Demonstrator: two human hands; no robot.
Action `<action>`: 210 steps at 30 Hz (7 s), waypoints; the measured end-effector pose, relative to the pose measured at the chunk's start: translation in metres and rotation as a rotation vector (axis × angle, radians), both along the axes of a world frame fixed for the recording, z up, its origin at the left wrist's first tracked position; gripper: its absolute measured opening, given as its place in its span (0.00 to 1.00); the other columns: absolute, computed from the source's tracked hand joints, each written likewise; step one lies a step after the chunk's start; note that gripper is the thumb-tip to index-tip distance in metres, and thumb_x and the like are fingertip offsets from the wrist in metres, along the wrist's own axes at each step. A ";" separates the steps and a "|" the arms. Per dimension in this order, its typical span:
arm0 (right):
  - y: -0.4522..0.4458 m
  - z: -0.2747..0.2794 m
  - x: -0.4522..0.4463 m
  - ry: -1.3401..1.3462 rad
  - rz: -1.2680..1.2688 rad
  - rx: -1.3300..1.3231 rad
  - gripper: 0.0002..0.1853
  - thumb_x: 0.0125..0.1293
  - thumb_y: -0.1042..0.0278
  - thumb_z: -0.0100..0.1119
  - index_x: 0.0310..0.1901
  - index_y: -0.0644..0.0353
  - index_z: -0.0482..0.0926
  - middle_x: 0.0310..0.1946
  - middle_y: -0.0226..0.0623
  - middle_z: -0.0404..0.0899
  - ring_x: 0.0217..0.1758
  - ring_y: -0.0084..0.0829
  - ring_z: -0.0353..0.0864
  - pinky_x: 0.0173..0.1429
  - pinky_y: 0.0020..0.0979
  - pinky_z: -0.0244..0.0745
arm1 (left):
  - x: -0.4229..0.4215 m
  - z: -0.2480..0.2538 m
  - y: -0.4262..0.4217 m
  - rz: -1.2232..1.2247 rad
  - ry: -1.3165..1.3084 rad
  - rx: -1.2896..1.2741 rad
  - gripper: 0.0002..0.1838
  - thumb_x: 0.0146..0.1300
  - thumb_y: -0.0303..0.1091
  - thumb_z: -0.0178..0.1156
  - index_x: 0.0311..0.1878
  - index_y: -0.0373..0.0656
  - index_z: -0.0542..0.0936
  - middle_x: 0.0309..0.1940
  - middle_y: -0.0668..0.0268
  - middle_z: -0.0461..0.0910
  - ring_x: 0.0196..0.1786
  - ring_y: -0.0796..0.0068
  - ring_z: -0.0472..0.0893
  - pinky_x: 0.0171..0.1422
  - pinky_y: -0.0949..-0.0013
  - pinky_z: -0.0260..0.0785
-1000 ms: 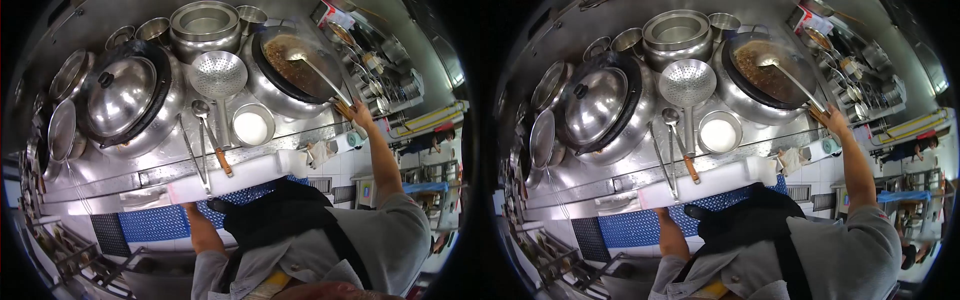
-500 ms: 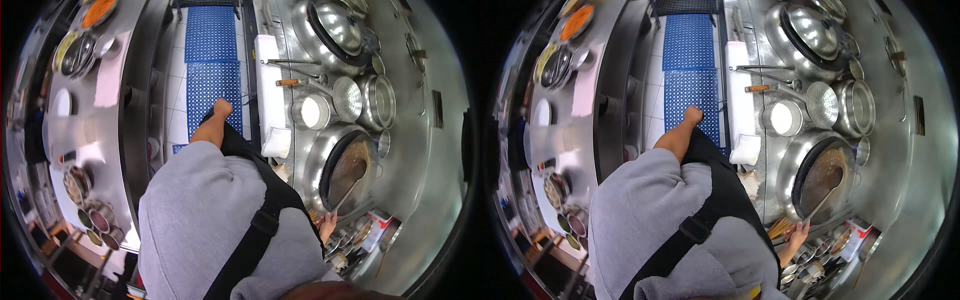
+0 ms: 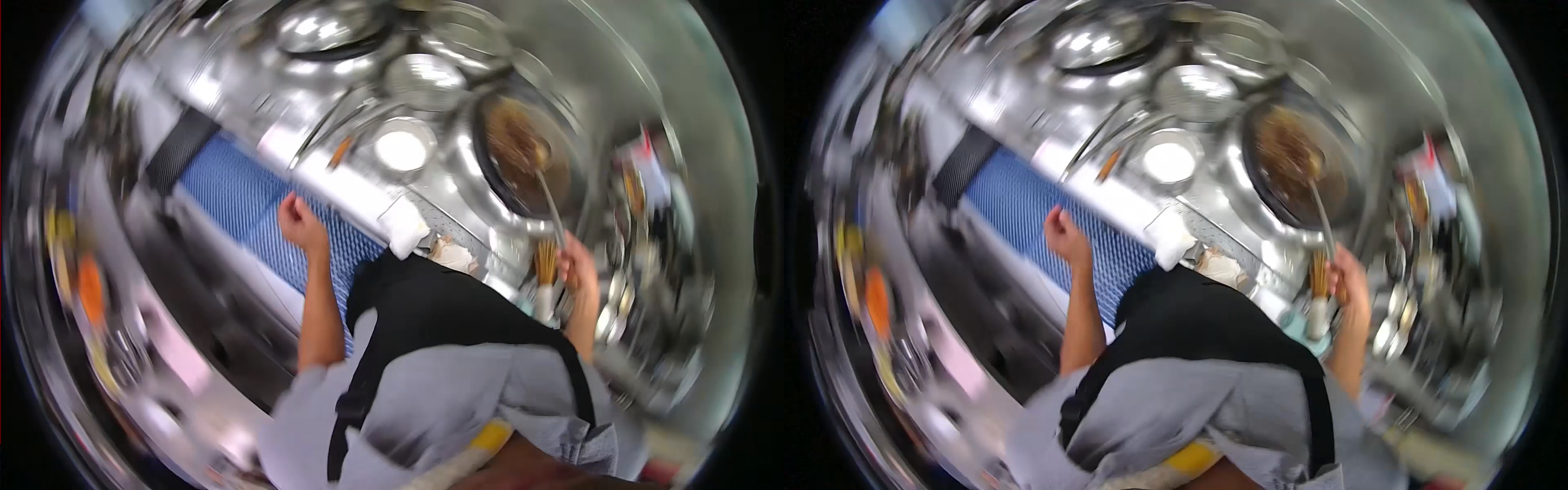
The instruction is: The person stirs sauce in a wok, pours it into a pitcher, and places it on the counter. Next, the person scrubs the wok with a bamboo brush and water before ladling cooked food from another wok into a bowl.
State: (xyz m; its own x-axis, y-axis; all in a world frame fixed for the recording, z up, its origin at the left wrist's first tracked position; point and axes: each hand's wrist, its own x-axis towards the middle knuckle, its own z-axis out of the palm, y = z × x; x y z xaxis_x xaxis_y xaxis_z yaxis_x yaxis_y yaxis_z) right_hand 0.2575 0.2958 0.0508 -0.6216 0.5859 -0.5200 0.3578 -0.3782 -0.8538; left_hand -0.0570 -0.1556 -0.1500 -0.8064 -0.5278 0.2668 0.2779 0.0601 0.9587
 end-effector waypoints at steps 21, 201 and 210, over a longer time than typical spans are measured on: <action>0.011 -0.050 0.021 -0.189 0.112 0.996 0.31 0.73 0.73 0.56 0.77 0.60 0.66 0.49 0.60 0.84 0.32 0.45 0.87 0.35 0.42 0.81 | 0.135 0.188 0.305 -1.471 0.437 -0.348 0.06 0.62 0.20 0.69 0.42 0.35 0.86 0.40 0.57 0.84 0.39 0.70 0.84 0.43 0.70 0.78; 0.019 -0.065 -0.015 0.137 -0.153 -0.110 0.31 0.76 0.71 0.58 0.79 0.55 0.65 0.34 0.33 0.79 0.23 0.20 0.74 0.21 0.26 0.70 | -0.070 0.010 0.171 -0.537 -0.613 -0.367 0.16 0.77 0.42 0.58 0.42 0.37 0.74 0.34 0.61 0.80 0.29 0.72 0.80 0.28 0.70 0.75; 0.032 -0.097 -0.001 -0.107 -0.039 1.160 0.32 0.72 0.73 0.59 0.77 0.57 0.67 0.34 0.41 0.82 0.22 0.24 0.78 0.26 0.32 0.75 | 0.055 0.138 0.237 -0.951 0.059 -0.443 0.07 0.74 0.28 0.60 0.50 0.36 0.80 0.49 0.59 0.83 0.45 0.73 0.81 0.49 0.70 0.76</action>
